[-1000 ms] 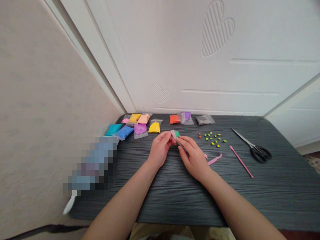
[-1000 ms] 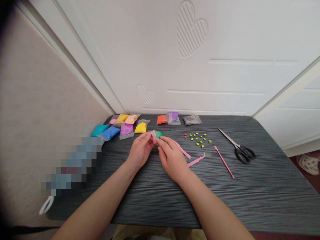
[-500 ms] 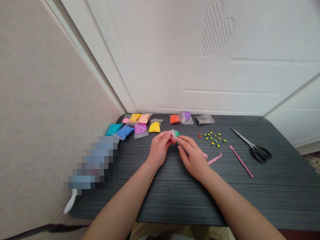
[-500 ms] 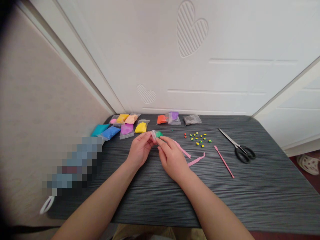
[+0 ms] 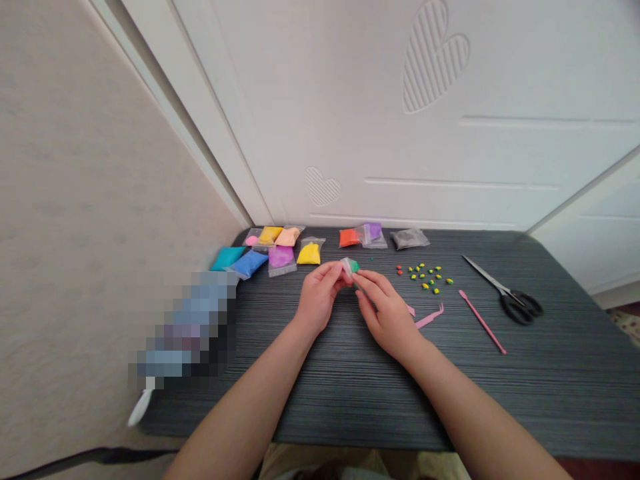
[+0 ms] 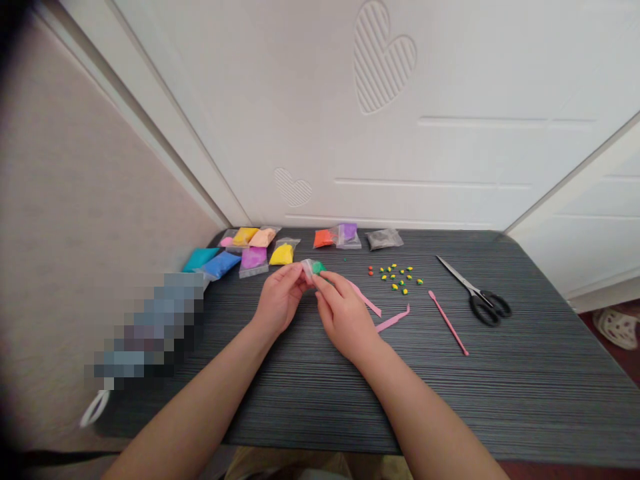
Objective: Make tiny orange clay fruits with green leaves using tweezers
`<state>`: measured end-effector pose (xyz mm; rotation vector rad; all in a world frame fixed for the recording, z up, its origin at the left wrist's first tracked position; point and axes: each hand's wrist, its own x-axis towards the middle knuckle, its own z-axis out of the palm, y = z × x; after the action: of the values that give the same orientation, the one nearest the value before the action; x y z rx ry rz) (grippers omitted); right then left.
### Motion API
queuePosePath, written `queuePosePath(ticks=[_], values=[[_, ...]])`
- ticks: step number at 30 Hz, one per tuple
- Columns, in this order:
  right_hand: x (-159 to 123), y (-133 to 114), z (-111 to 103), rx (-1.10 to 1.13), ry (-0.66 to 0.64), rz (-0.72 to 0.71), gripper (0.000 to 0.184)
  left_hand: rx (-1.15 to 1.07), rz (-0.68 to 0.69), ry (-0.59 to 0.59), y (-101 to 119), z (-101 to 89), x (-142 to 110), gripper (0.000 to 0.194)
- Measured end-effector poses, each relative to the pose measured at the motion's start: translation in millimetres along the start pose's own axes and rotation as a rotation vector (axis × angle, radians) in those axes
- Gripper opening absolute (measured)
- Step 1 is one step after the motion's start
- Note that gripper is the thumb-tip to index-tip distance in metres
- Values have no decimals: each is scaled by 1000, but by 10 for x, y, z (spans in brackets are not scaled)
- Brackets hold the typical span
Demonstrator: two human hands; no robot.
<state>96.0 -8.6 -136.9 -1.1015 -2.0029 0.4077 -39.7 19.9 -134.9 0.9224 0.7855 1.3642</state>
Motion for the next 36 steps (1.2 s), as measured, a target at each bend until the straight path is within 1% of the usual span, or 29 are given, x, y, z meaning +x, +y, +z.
queuePosePath(ticks=[7, 14, 18, 21, 28, 31, 36], values=[[0, -2, 8, 0, 10, -13, 36, 16, 4, 3, 4, -1, -4, 18], [2, 24, 25, -78, -10, -64, 39, 51, 9, 53, -11, -23, 2, 13], [5, 39, 44, -136, -21, -106, 40, 58, -19, 84, -20, -51, 7, 8], [4, 48, 52, -149, -25, -110, 40, 72, -56, 80, -13, -61, 3, 7], [7, 52, 53, -89, -12, -79, 39, 162, -110, 50, -9, -73, -11, 7], [14, 28, 44, -22, 9, -50, 38, 192, -108, 48, -9, -75, -12, 7], [31, 26, -4, 60, 72, 5, 29, 226, -77, 29, 14, -27, -30, 6]])
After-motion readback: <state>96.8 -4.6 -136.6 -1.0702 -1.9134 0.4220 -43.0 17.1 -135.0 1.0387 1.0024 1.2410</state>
